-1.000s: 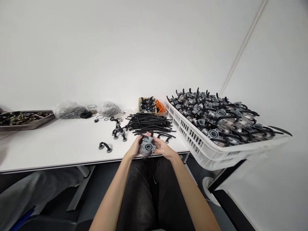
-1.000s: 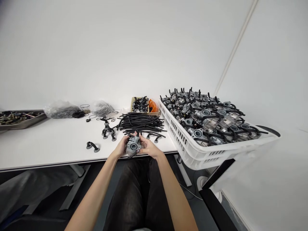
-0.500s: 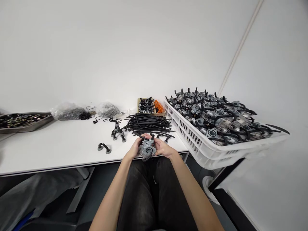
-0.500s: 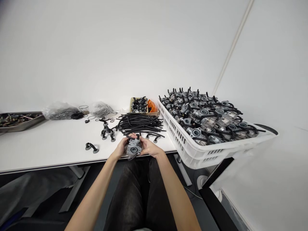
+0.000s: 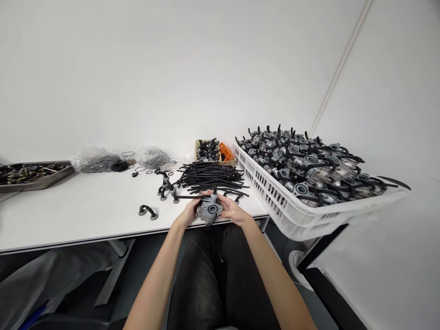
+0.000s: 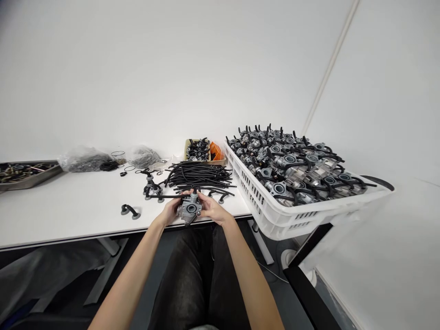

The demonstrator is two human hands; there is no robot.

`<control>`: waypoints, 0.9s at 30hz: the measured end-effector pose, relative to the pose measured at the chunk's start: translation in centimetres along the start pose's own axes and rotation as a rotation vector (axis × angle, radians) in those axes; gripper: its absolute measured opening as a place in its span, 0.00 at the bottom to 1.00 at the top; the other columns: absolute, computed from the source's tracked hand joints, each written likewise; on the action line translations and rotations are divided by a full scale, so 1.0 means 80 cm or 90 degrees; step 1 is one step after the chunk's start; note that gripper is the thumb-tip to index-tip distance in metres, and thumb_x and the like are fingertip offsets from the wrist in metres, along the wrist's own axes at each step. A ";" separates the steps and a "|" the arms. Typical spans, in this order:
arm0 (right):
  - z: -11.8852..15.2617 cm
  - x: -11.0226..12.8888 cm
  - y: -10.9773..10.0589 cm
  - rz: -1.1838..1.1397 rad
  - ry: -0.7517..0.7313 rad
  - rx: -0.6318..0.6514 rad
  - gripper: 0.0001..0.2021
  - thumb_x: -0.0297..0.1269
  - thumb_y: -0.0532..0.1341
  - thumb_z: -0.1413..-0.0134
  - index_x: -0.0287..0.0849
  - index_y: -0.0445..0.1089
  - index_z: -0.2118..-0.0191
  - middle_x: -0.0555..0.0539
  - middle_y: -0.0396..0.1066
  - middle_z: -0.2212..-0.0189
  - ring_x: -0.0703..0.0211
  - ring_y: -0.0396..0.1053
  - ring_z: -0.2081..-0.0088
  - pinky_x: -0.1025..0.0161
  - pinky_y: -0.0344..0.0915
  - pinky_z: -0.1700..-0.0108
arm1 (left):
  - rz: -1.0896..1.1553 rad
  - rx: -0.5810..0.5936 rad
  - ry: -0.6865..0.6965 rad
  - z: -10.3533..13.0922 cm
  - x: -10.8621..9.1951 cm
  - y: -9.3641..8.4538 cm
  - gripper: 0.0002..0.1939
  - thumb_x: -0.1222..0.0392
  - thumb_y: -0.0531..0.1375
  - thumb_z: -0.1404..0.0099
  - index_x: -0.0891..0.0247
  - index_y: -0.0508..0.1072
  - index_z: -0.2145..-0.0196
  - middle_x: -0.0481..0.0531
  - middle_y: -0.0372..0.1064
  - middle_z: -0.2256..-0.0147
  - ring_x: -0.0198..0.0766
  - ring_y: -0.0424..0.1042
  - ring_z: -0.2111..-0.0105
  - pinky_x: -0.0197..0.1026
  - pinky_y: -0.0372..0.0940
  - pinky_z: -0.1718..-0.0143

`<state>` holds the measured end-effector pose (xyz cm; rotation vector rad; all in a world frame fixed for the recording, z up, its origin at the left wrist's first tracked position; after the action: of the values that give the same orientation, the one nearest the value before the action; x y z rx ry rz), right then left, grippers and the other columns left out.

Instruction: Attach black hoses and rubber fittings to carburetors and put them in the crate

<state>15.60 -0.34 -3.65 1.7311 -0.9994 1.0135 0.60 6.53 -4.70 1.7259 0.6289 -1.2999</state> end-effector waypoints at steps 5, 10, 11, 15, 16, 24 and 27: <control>-0.003 -0.006 -0.008 -0.043 -0.029 -0.083 0.33 0.37 0.75 0.67 0.52 0.73 0.48 0.46 0.70 0.45 0.50 0.66 0.44 0.56 0.63 0.43 | 0.014 0.051 0.009 0.004 -0.011 0.002 0.20 0.48 0.63 0.39 0.64 0.74 0.54 0.55 0.74 0.56 0.42 0.73 0.59 0.47 0.67 0.56; -0.009 -0.010 -0.010 -0.061 -0.060 -0.154 0.25 0.37 0.74 0.62 0.52 0.75 0.52 0.48 0.71 0.46 0.53 0.68 0.47 0.59 0.65 0.46 | 0.027 0.063 0.008 0.003 -0.013 0.002 0.29 0.50 0.70 0.48 0.66 0.73 0.51 0.57 0.77 0.58 0.46 0.75 0.59 0.46 0.67 0.56; -0.010 -0.011 -0.011 -0.063 -0.063 -0.165 0.23 0.38 0.73 0.61 0.51 0.75 0.53 0.47 0.72 0.47 0.53 0.69 0.48 0.59 0.66 0.47 | 0.027 0.060 0.005 0.002 -0.012 0.002 0.28 0.51 0.69 0.48 0.67 0.73 0.52 0.58 0.77 0.59 0.45 0.75 0.60 0.47 0.67 0.57; -0.013 -0.015 -0.012 -0.064 -0.058 -0.195 0.20 0.38 0.72 0.60 0.49 0.76 0.56 0.46 0.75 0.53 0.53 0.72 0.55 0.59 0.69 0.55 | 0.036 0.062 -0.006 0.003 -0.008 0.002 0.29 0.51 0.70 0.48 0.63 0.72 0.49 0.56 0.77 0.58 0.46 0.76 0.59 0.46 0.68 0.56; -0.013 -0.016 -0.013 -0.062 -0.056 -0.199 0.19 0.38 0.73 0.61 0.49 0.76 0.57 0.46 0.75 0.54 0.53 0.72 0.56 0.60 0.70 0.56 | 0.039 0.065 -0.007 0.003 -0.008 0.003 0.30 0.51 0.70 0.48 0.61 0.71 0.48 0.56 0.77 0.57 0.46 0.75 0.57 0.45 0.68 0.56; -0.008 -0.012 -0.011 -0.003 -0.063 -0.211 0.20 0.40 0.73 0.63 0.46 0.77 0.58 0.44 0.76 0.55 0.52 0.72 0.53 0.56 0.68 0.50 | 0.018 0.071 -0.042 0.010 -0.012 0.006 0.31 0.51 0.68 0.45 0.59 0.68 0.45 0.59 0.75 0.54 0.49 0.77 0.62 0.47 0.73 0.67; -0.007 -0.013 -0.012 0.043 -0.075 -0.236 0.20 0.41 0.72 0.62 0.45 0.76 0.58 0.43 0.76 0.56 0.51 0.72 0.54 0.54 0.68 0.50 | 0.001 0.040 -0.025 0.011 -0.015 0.008 0.30 0.51 0.68 0.47 0.60 0.70 0.48 0.59 0.75 0.56 0.47 0.77 0.66 0.46 0.73 0.72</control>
<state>15.98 0.65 -4.67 1.4694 -1.2415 0.7173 0.25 5.55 -3.45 1.7465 0.5690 -1.3629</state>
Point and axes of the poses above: each hand's wrist, its own z-axis away from the middle knuckle, its own y-axis out of the palm, x = y × z, the point moved 3 cm from there along -z, towards the middle knuckle
